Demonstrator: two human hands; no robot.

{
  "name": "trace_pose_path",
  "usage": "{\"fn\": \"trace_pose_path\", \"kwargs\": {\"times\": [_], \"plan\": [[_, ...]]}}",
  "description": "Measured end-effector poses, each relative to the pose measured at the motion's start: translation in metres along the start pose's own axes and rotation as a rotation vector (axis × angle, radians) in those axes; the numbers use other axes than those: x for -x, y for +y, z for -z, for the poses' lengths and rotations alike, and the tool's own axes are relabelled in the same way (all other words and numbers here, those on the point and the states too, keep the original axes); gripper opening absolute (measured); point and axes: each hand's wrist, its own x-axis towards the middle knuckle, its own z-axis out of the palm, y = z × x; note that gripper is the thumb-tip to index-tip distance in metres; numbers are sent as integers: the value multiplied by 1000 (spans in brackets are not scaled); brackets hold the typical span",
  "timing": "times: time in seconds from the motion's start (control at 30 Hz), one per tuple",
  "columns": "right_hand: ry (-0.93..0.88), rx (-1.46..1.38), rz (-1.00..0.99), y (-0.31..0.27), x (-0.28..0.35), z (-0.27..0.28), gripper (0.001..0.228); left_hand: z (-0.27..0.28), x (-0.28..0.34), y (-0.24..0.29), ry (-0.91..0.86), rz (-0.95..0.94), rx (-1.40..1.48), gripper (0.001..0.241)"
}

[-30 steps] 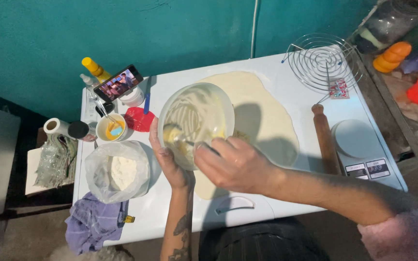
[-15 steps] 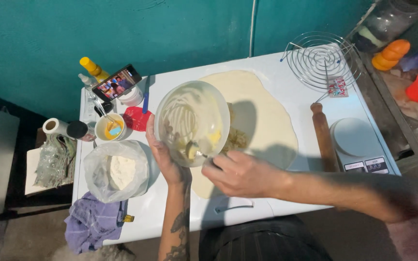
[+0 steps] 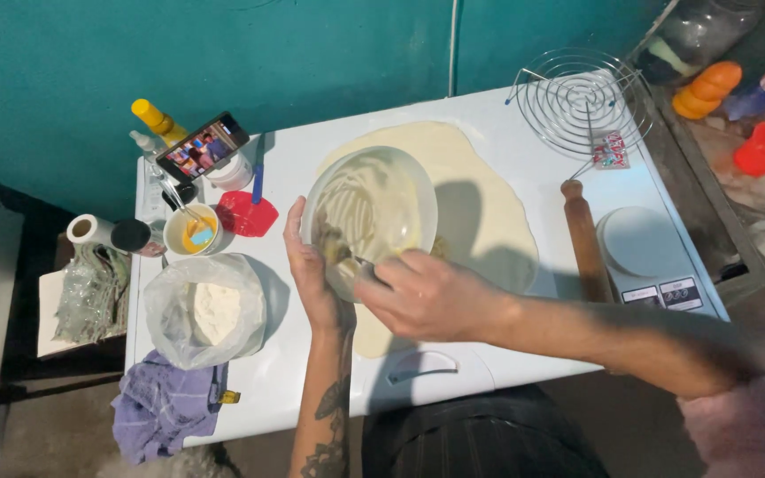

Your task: The recorder uses a spoon to scoop a yellow filling from a bowl and spread it evenly across a large flattened piece of dough on a white surface.

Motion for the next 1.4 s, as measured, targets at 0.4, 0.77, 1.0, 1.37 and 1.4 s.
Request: {"fn": "trace_pose_path", "kwargs": {"times": [0.4,0.77,1.0,1.37,1.4], "plan": [[-4,-74,26,97,1,4,21,11,-2,16,-135,90,-27,93],[-18,-108,-178,98,23,2,17,18,-4,17,-103,131,-21,89],[-35,-149,-146,93,16,2,14,21,-8,15,-125,116,26,94],[-98,-55,-213,103,39,-14,23,38,-16,11,-172,166,-40,96],[-119,-38,-284,100,47,-16,26,38,-16,11,-143,155,-26,96]]}}
